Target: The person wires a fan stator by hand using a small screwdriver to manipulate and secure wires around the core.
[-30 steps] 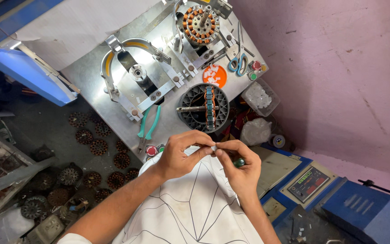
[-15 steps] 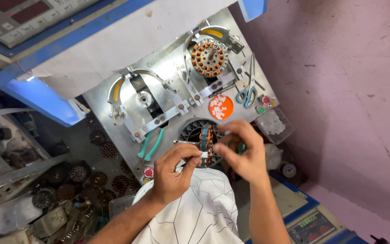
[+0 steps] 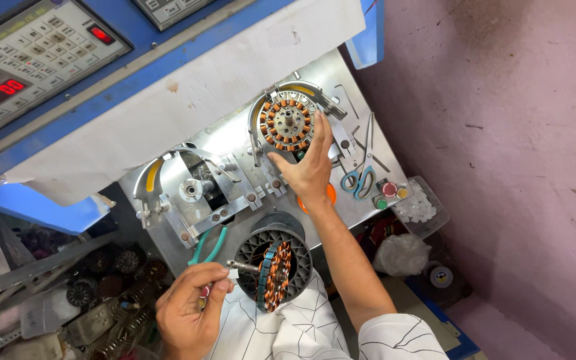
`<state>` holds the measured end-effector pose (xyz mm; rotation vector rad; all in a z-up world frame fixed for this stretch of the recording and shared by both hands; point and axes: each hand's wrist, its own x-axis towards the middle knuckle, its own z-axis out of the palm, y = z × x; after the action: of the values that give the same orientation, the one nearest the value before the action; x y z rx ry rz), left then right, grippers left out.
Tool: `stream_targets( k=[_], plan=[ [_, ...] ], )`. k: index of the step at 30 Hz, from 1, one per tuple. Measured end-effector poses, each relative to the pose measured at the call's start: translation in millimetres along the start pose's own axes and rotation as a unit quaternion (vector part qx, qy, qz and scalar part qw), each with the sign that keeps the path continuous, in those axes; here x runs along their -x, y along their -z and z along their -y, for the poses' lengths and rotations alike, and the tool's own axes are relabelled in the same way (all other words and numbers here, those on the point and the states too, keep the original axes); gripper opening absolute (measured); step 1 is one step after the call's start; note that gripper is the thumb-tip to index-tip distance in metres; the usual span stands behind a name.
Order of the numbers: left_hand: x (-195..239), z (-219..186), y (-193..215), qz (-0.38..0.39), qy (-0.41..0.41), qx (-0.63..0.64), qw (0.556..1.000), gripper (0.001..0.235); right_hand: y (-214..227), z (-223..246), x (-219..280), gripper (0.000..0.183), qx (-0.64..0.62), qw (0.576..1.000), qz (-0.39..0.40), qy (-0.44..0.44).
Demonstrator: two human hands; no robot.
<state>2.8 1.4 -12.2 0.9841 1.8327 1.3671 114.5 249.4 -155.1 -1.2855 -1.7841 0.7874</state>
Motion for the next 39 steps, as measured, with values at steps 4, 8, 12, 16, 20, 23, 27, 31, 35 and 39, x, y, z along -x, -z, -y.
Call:
stream_targets(
  k=[4,8,12,16,20,23,27,31,35,39],
  plan=[
    [2,4,-4,-0.011,0.019,-0.029,0.999,0.01,-8,-18,-3,0.116,-0.005,1.0,-0.019,0.015],
    [0,5,-5,-0.026,0.046,-0.049,0.997,0.009,-13,-34,-9,0.088,-0.097,0.993,-0.012,0.062],
    [-3,4,-5,-0.029,0.061,-0.056,0.996,0.01,-19,-41,-16,0.075,-0.114,0.99,-0.015,0.083],
    [-6,1,-12,-0.007,0.061,-0.029,0.998,0.01,-15,-30,-19,0.073,-0.079,0.992,-0.04,0.093],
    [-11,-4,-19,0.052,0.02,-0.008,0.998,0.012,9,-5,-26,0.069,-0.026,0.999,0.016,0.021],
    [-9,-11,-22,0.082,0.001,0.02,0.996,0.013,44,26,-26,0.055,-0.052,0.994,0.078,-0.049],
    [-10,-15,-23,0.086,-0.029,0.074,0.993,0.013,117,89,31,0.026,-0.167,0.97,0.162,-0.074],
    [-3,-16,-17,0.117,-0.057,0.076,0.989,0.013,157,151,97,0.032,-0.2,0.946,0.252,0.038],
    [0,-19,-9,0.143,-0.144,0.028,0.979,0.012,152,183,130,0.026,-0.143,0.98,0.14,0.013],
    [10,-19,-1,0.162,-0.195,0.037,0.967,0.013,151,194,162,0.022,-0.099,0.99,0.095,-0.024]
  ],
)
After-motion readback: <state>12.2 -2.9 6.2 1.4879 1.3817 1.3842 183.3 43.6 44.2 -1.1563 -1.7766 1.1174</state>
